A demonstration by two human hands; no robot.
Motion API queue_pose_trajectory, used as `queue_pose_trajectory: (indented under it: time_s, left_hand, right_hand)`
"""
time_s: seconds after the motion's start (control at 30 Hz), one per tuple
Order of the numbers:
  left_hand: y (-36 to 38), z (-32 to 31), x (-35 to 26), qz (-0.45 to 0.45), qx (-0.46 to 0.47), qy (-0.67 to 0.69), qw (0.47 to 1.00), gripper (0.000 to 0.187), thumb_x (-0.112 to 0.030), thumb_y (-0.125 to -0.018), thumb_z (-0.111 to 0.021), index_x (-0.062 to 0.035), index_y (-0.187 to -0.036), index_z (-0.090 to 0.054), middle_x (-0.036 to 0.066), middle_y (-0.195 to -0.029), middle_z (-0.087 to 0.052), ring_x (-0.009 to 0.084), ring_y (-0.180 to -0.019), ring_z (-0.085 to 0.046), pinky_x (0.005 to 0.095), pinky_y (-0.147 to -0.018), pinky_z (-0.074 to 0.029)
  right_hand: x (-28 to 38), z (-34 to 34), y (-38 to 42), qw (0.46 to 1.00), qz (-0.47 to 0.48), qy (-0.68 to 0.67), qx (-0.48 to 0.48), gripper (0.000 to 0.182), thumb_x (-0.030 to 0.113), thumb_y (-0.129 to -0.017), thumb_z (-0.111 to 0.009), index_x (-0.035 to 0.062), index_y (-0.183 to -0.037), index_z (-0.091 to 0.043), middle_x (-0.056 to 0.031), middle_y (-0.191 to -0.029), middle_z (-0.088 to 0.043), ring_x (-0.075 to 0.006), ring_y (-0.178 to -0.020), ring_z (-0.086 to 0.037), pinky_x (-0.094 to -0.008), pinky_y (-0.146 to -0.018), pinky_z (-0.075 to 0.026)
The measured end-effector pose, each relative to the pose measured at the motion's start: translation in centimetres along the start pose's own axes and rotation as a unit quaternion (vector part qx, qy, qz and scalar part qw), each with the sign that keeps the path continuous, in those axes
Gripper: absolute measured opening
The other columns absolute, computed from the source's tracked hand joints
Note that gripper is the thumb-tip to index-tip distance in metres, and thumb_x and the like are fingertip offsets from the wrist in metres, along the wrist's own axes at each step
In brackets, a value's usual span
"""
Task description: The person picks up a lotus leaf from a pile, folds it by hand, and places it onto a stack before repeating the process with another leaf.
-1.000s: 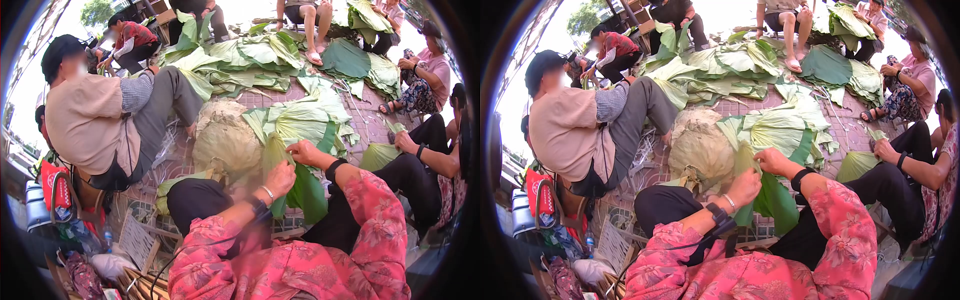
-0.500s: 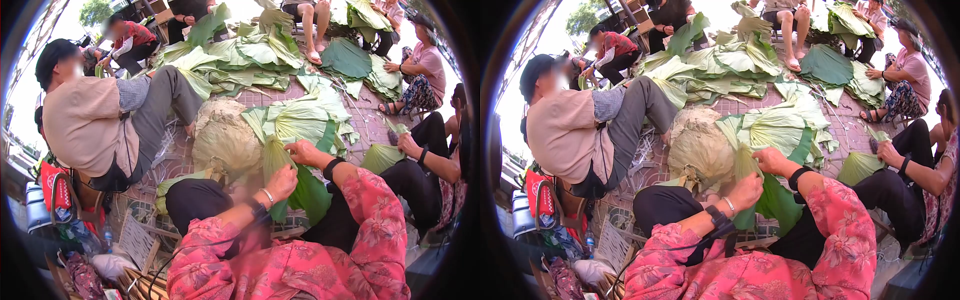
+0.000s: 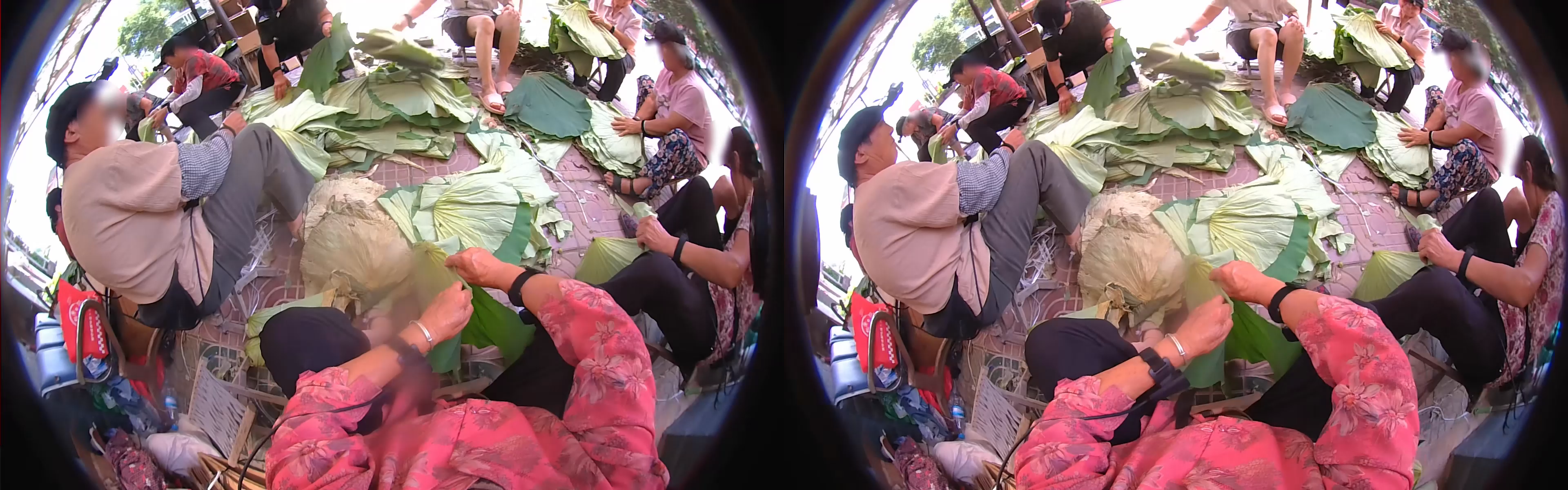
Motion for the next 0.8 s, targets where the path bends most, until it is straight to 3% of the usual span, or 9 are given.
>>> queue_pose_trajectory:
  time_s: [0.13,0.23,0.33,0.43,0.57,0.73,0.8]
  left_hand:
    - [0.0,1.3,-2.1,-0.067,-0.003,-0.023,0.997,0.012,-0.011,-0.08,-0.05,0.001,-0.079,-0.05,0.02,-0.081,-0.047,0.0389,-0.076,-0.052,0.0448,-0.068,-0.044]
    - [0.1,0.5,-0.7,-0.003,0.018,-0.004,1.0,0.012,-0.011,-0.08,-0.05,0.0011,-0.079,-0.05,0.02,-0.081,-0.047,0.0389,-0.077,-0.052,0.0446,-0.069,-0.044]
    - [0.1,0.2,-1.1,-0.045,0.025,-0.014,0.999,0.012,-0.011,-0.08,-0.05,0.0008,-0.078,-0.051,0.021,-0.081,-0.048,0.0395,-0.076,-0.052,0.045,-0.069,-0.044]
    - [-0.4,0.3,-1.3,-0.038,0.025,0.001,0.999,0.012,-0.011,-0.08,-0.05,0.001,-0.078,-0.051,0.021,-0.081,-0.048,0.0397,-0.076,-0.052,0.0455,-0.069,-0.044]
    - [-0.1,-0.1,-1.4,0.004,0.043,-0.008,0.999,0.012,-0.01,-0.08,-0.05,0.0017,-0.078,-0.051,0.021,-0.081,-0.049,0.0399,-0.075,-0.053,0.0457,-0.069,-0.044]
    - [0.2,-1.4,-1.7,-0.021,0.053,0.013,0.998,0.012,-0.01,-0.08,-0.05,0.002,-0.078,-0.049,0.021,-0.079,-0.049,0.0401,-0.074,-0.053,0.0454,-0.068,-0.044]
    - [0.2,-1.6,-1.7,-0.027,0.054,0.019,0.998,0.012,-0.01,-0.08,-0.05,0.0019,-0.078,-0.049,0.021,-0.079,-0.048,0.04,-0.074,-0.053,0.0453,-0.068,-0.044]
  right_hand:
    - [-0.1,-0.5,0.0,0.999,0.025,0.028,-0.024,0.013,0.011,-0.073,-0.054,0.0082,-0.085,-0.058,-0.0142,-0.071,-0.059,-0.0325,-0.067,-0.059,-0.0409,-0.06,-0.047]
    - [0.1,-0.7,-0.1,0.999,0.018,0.023,-0.041,0.01,0.013,-0.073,-0.056,0.0083,-0.082,-0.057,-0.0138,-0.072,-0.06,-0.032,-0.068,-0.059,-0.0403,-0.059,-0.047]
    - [-0.2,-0.3,0.0,0.999,-0.022,0.024,-0.028,0.01,0.015,-0.074,-0.056,0.0081,-0.081,-0.058,-0.0142,-0.074,-0.061,-0.0331,-0.069,-0.06,-0.0413,-0.06,-0.048]
    - [-0.4,-0.1,-0.5,0.999,-0.013,0.016,-0.046,0.012,0.016,-0.074,-0.057,0.0081,-0.082,-0.059,-0.0155,-0.073,-0.062,-0.035,-0.068,-0.06,-0.0432,-0.059,-0.047]
    - [-1.0,-0.2,-1.0,0.998,-0.065,-0.02,0.0,0.021,0.016,-0.074,-0.056,0.0082,-0.093,-0.06,-0.0157,-0.075,-0.063,-0.0353,-0.07,-0.061,-0.0428,-0.063,-0.048]
    - [-0.9,-1.2,-1.0,0.992,-0.096,-0.052,0.059,0.035,0.012,-0.071,-0.056,0.0085,-0.106,-0.059,-0.0117,-0.082,-0.066,-0.0334,-0.078,-0.063,-0.0399,-0.071,-0.049]
    - [-0.9,-1.4,-0.9,0.992,-0.089,-0.072,0.059,0.034,0.01,-0.071,-0.054,0.0088,-0.105,-0.059,-0.0177,-0.084,-0.064,-0.036,-0.08,-0.061,-0.0426,-0.07,-0.048]
Point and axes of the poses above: each hand's wrist, its own y-axis away from the middle knuckle, its own z-axis out of the back of the hand, x = y × z, the point moved 10 cm from there along -y, towards the middle knuckle
